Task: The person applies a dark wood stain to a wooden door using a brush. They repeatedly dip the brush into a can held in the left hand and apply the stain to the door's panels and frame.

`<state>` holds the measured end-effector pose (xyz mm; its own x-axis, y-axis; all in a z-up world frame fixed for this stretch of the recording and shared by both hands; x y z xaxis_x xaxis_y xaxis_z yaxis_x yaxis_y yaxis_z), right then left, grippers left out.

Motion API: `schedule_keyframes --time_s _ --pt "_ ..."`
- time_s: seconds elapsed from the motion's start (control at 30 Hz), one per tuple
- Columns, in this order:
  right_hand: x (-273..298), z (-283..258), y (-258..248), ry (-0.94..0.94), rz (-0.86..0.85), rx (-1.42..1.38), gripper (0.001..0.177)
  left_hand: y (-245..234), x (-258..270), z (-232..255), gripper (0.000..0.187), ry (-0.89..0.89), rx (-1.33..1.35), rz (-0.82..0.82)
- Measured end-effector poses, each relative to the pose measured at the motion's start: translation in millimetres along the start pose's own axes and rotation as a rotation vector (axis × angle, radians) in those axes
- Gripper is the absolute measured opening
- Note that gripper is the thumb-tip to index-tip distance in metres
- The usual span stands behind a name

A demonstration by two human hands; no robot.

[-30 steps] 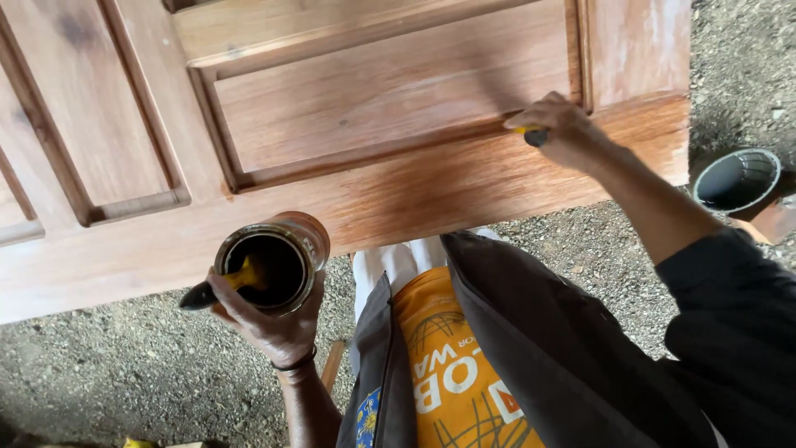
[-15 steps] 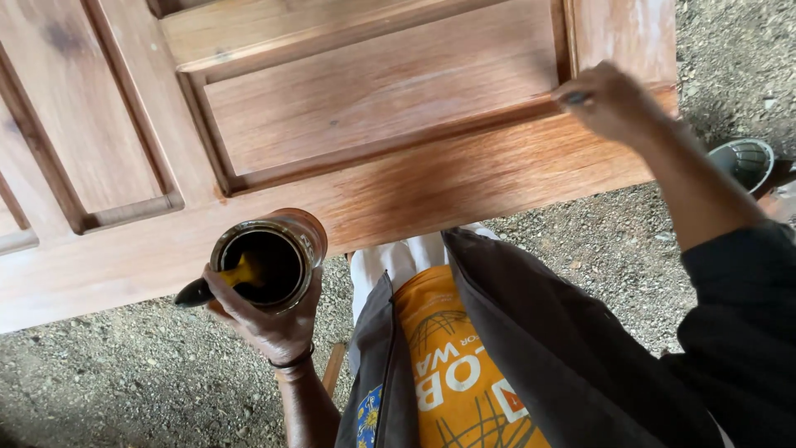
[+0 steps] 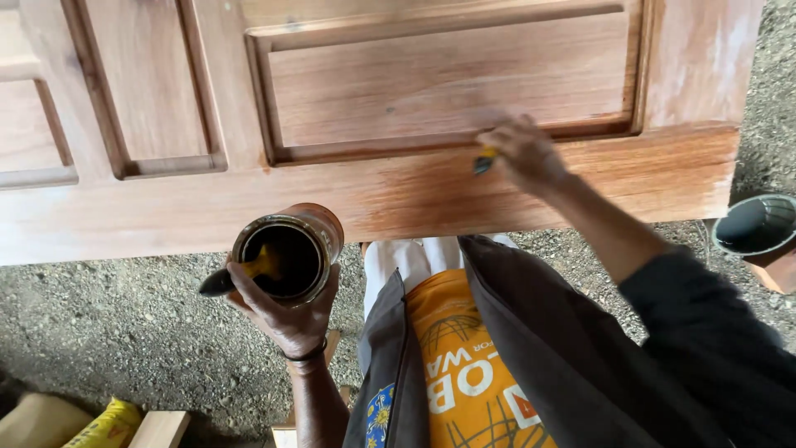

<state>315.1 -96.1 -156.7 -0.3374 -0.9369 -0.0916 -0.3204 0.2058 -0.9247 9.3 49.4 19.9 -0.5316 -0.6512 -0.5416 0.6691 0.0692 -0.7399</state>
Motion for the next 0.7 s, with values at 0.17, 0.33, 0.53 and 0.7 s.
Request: schedule_keyframes --time_s 0.17,0.33,0.53,0.7 --pt "-45 -82 27 0.034 0.163 -0.328 0.025 -2 13 -11 0.098 -0.002 0.003 -0.013" --pt "-50 -87 -5 0.525 -0.029 -1.605 0.026 -4 16 -18 0.098 -0.012 -0.021 -0.008" --pt "17 43 -38 0.316 -0.089 -0.376 0.03 -15 13 -41 0.101 -0.061 0.018 0.048" --pt "31 100 -40 0.289 -0.196 0.093 0.033 -27 4 -67 0.099 -0.076 0.035 0.076"
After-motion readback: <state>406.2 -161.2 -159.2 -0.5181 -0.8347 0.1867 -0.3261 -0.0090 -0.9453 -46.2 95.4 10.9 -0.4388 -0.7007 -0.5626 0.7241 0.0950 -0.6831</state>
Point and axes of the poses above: each hand's wrist, its own x-axis away from the middle knuckle, its own y-axis out of the palm, z = x × y, the point moved 4 cm from there along -x, towards the middle knuckle, and after that the axes turned 11 degrees about y, right-handed, at the moved point
